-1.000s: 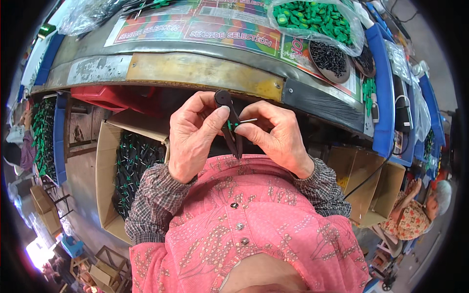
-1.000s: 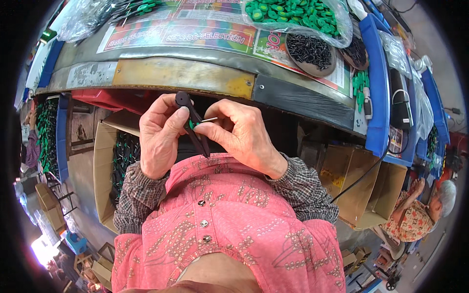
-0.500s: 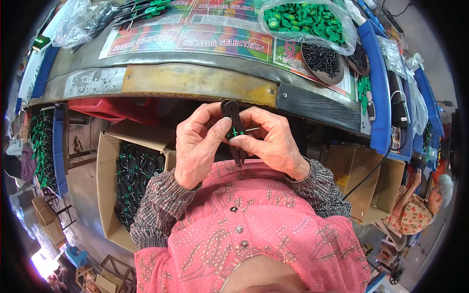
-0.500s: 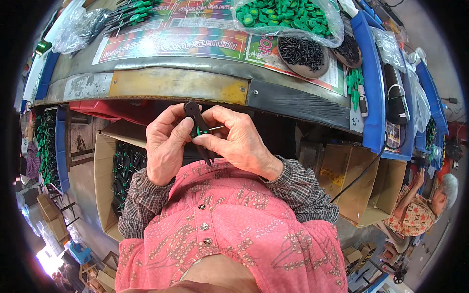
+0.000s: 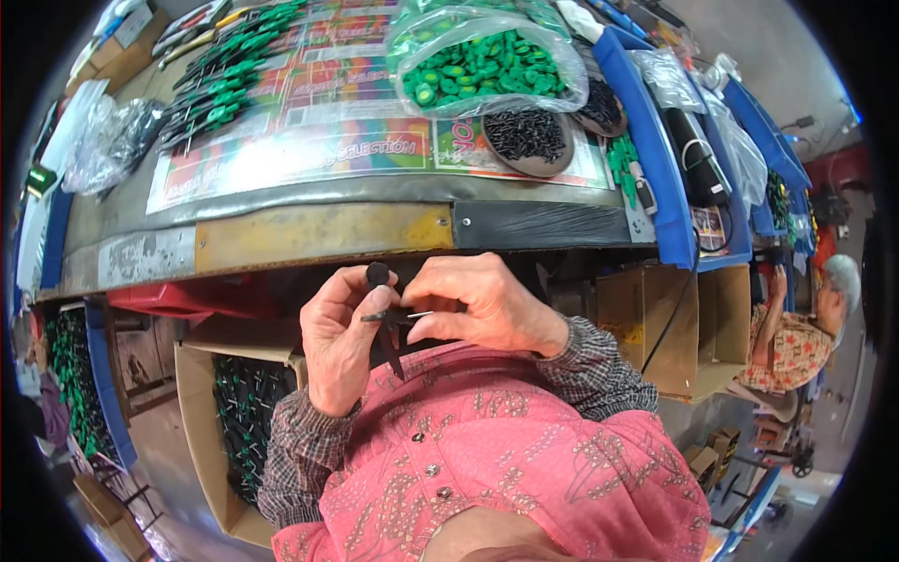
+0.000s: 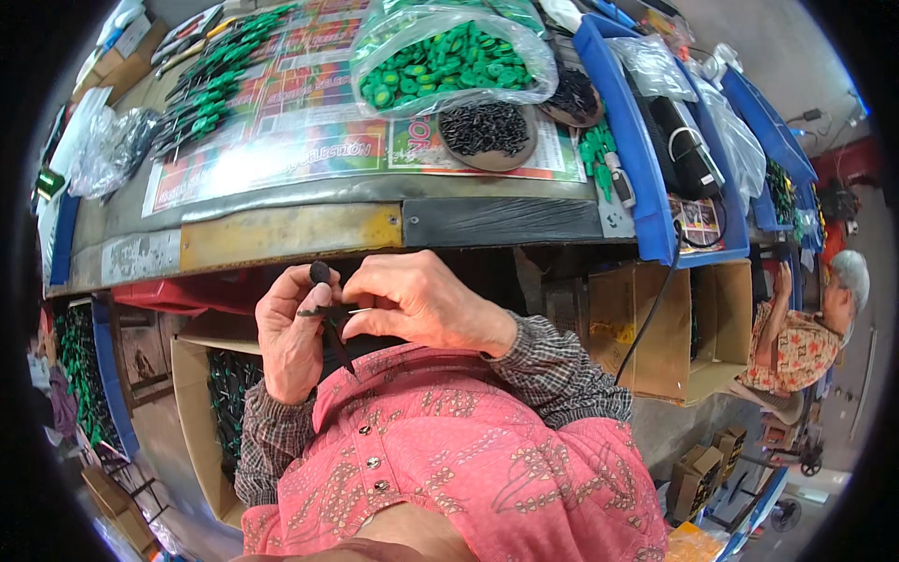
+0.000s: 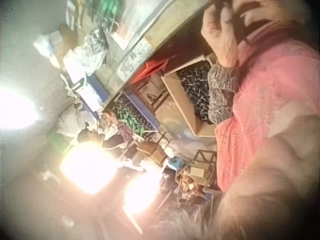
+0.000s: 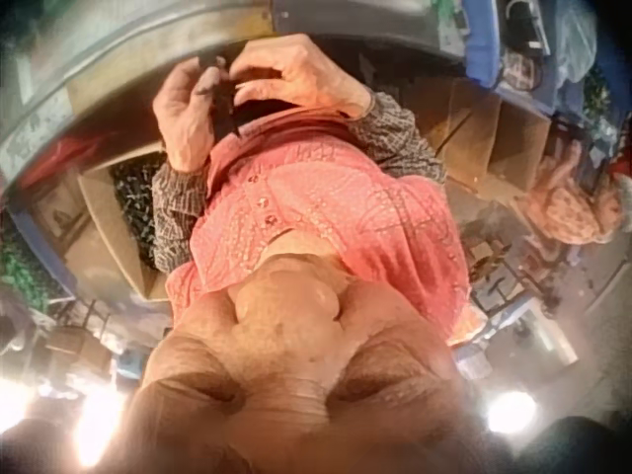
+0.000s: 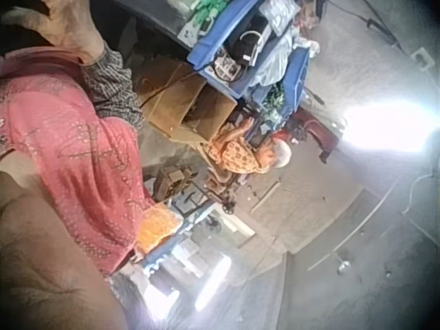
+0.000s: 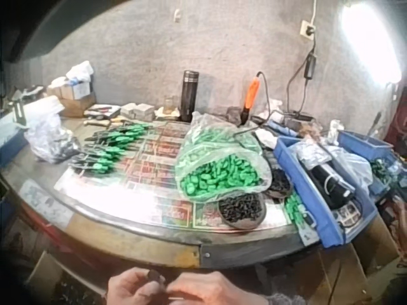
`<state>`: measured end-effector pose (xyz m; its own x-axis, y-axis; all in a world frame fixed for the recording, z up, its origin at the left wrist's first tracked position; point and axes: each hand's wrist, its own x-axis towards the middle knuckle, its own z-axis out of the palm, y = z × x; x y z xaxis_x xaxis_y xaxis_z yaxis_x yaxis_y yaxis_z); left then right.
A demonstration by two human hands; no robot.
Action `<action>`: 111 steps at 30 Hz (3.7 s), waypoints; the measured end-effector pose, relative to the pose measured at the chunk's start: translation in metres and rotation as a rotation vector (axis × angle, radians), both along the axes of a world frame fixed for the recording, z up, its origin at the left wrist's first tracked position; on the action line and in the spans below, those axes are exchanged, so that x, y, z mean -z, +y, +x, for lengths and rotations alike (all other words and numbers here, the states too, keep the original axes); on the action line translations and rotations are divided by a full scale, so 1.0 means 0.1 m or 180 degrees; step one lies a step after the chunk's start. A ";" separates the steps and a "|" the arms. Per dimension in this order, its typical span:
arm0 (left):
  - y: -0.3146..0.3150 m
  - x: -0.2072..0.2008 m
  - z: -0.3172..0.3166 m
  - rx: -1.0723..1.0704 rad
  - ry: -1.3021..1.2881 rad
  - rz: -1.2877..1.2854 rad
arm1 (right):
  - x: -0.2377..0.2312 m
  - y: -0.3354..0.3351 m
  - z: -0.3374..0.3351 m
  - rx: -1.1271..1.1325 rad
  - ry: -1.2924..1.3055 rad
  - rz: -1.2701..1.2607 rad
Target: The person assembles green and black plastic components by hand at a production line station.
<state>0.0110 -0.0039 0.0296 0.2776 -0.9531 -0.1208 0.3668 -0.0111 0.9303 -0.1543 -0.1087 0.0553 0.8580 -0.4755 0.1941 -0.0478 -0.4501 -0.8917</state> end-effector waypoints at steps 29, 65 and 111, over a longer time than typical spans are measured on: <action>-0.31 0.06 -0.18 0.0269 0.0171 0.0454 | 0.04 -1.77 -1.31 0.2916 0.2129 -0.3033; -0.04 0.09 -0.27 0.0319 0.0073 0.0154 | 0.00 -0.07 -0.22 0.1100 -0.0386 0.1551; 0.06 0.26 -0.20 0.0065 -0.0089 0.0222 | 0.20 0.11 0.09 0.0989 0.0276 0.1469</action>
